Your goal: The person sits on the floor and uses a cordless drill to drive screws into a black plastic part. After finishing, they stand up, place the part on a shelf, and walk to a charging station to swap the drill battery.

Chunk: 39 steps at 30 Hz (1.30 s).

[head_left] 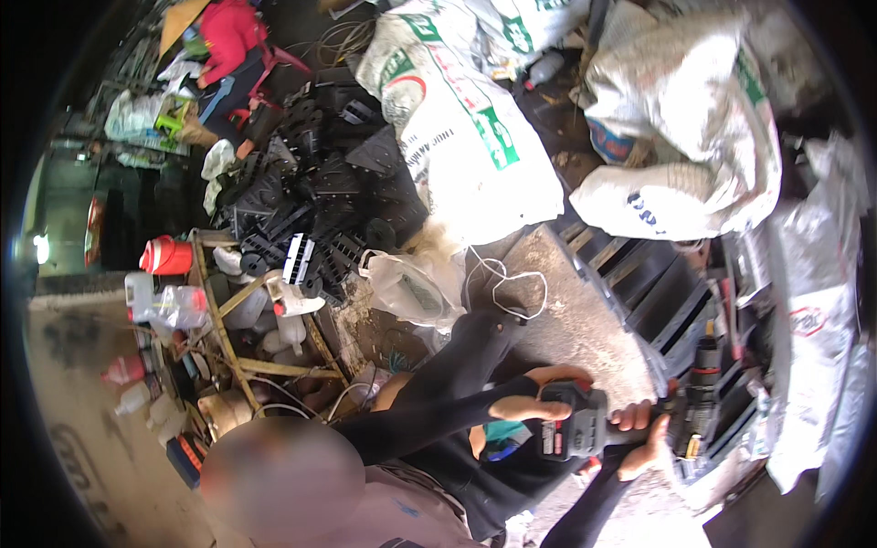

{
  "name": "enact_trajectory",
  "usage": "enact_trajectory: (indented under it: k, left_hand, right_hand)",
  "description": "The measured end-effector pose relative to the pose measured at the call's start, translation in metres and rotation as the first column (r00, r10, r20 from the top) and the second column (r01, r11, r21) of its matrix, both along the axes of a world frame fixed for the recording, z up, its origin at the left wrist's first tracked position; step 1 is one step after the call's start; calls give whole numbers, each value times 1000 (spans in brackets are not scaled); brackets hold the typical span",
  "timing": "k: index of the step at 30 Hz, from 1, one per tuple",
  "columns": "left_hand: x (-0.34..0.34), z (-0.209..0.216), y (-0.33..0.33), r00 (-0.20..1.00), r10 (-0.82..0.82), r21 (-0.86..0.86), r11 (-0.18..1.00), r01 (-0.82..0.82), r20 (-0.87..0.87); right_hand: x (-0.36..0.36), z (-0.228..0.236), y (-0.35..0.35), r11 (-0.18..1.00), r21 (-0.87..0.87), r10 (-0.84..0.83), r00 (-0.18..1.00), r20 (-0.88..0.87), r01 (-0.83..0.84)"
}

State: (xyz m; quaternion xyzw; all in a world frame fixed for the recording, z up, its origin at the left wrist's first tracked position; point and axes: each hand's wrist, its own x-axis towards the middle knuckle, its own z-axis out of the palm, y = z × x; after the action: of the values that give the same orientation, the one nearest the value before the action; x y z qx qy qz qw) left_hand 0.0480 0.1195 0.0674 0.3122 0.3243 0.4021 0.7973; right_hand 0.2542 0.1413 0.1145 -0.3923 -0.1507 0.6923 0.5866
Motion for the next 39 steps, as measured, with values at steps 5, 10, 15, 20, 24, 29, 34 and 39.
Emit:
enact_trajectory:
  k: [5, 10, 15, 20, 24, 29, 34, 39]
  left_hand:
    - [-27, 175, -15, 922, 343, -187, 908, -374, -178]
    - [-64, 327, -27, 748, 318, -79, 894, -441, -582]
    - [-71, 379, -44, 733, 504, -228, 730, -644, -456]
    - [-81, 384, -39, 635, 709, -302, 560, -772, -307]
    - [-187, 391, -44, 472, 782, -255, 398, -881, -407]
    - [-333, 374, -90, 195, 978, -11, 195, -981, -76]
    - [-287, 327, -59, 528, 840, -178, 543, -821, 128]
    - [-200, 308, -15, 484, 827, -423, 562, -711, 286]
  right_hand:
    - [-36, 122, 7, 982, -131, 110, 974, -196, -137]
    - [-69, 219, 19, 926, -154, 281, 902, -329, -345]
    - [-95, 274, 40, 828, -239, 434, 850, -300, -507]
    - [-129, 304, 74, 744, -278, 563, 794, -229, -607]
    - [-130, 328, 128, 528, -276, 718, 595, -361, -803]
    - [-129, 308, 193, 493, -543, 870, 377, 319, -680]
    - [-194, 256, 200, 381, -366, 662, -25, 749, -849]
    - [-254, 255, 173, 217, -430, 651, -198, 732, -876]
